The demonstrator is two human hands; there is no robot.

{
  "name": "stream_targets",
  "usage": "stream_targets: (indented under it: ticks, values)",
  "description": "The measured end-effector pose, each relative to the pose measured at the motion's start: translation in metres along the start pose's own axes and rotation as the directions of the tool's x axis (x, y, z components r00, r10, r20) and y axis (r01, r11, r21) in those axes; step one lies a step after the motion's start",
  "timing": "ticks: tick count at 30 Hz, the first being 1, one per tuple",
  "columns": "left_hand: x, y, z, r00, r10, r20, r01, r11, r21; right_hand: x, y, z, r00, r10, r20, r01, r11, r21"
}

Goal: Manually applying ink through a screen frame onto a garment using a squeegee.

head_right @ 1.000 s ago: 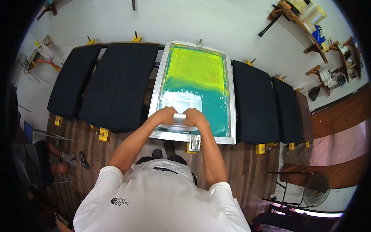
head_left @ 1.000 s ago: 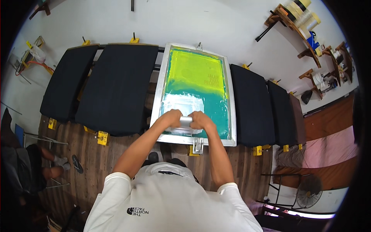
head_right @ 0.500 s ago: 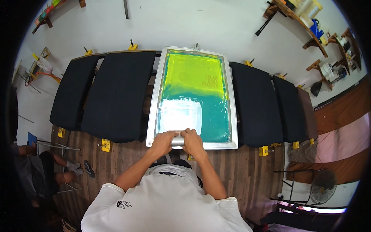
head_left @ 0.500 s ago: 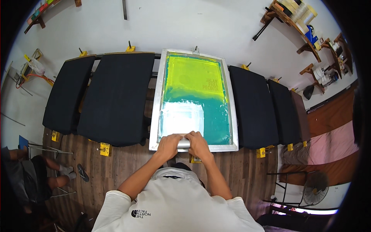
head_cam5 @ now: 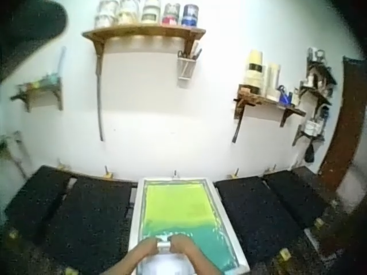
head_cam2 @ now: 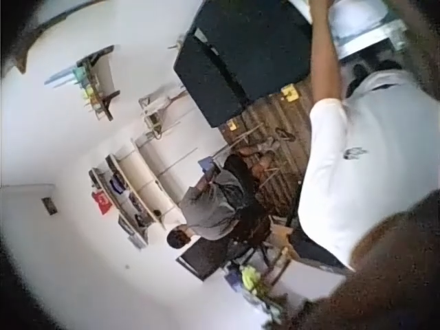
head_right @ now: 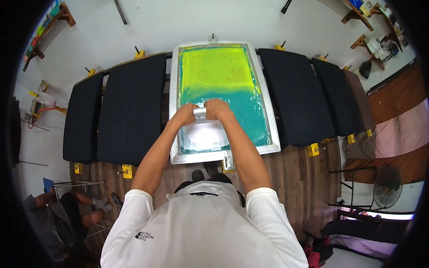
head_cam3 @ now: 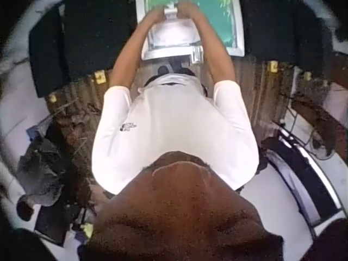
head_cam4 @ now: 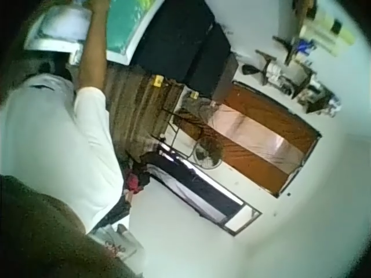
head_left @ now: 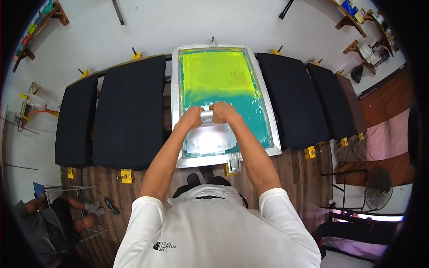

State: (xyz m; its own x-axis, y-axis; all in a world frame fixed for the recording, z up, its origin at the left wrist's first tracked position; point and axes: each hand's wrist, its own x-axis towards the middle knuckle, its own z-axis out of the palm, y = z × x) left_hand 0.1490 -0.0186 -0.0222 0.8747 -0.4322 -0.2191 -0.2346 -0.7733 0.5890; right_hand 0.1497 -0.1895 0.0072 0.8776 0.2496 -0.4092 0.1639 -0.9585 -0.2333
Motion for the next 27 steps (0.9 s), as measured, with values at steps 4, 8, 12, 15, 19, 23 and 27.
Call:
stream_targets:
  ticks: [4, 8, 12, 15, 19, 23, 27]
  values:
    - [0.003, 0.004, 0.000, 0.999, -0.038, -0.015, 0.037, 0.999, -0.030, 0.003, -0.001, -0.005, 0.998, 0.046, 0.050, -0.045, 0.999, -0.012]
    - [0.000, 0.004, -0.001, 0.999, -0.031, -0.019, 0.031, 0.999, -0.014, 0.002, -0.006, -0.002, 0.996, 0.082, 0.024, -0.081, 0.997, -0.009]
    - [-0.015, 0.005, 0.012, 0.998, -0.019, -0.068, 0.021, 1.000, 0.020, -0.016, -0.011, 0.006, 0.995, 0.098, 0.019, -0.099, 0.995, 0.027]
    - [-0.027, 0.008, 0.023, 0.992, -0.005, -0.123, 0.010, 0.999, 0.036, -0.029, -0.010, 0.018, 0.995, 0.092, -0.038, -0.089, 0.993, 0.078]
    - [-0.047, 0.014, 0.028, 0.992, -0.012, -0.125, 0.015, 1.000, 0.021, -0.046, -0.015, 0.028, 0.993, 0.095, -0.075, -0.090, 0.994, 0.066]
    - [-0.066, 0.022, 0.032, 0.994, -0.011, -0.112, 0.014, 0.999, 0.030, -0.063, -0.017, 0.036, 0.992, 0.071, -0.104, -0.061, 0.993, 0.100]
    - [-0.077, 0.023, 0.039, 0.995, -0.006, -0.099, 0.010, 0.999, 0.040, -0.078, -0.022, 0.040, 0.992, 0.074, -0.106, -0.064, 0.993, 0.094]
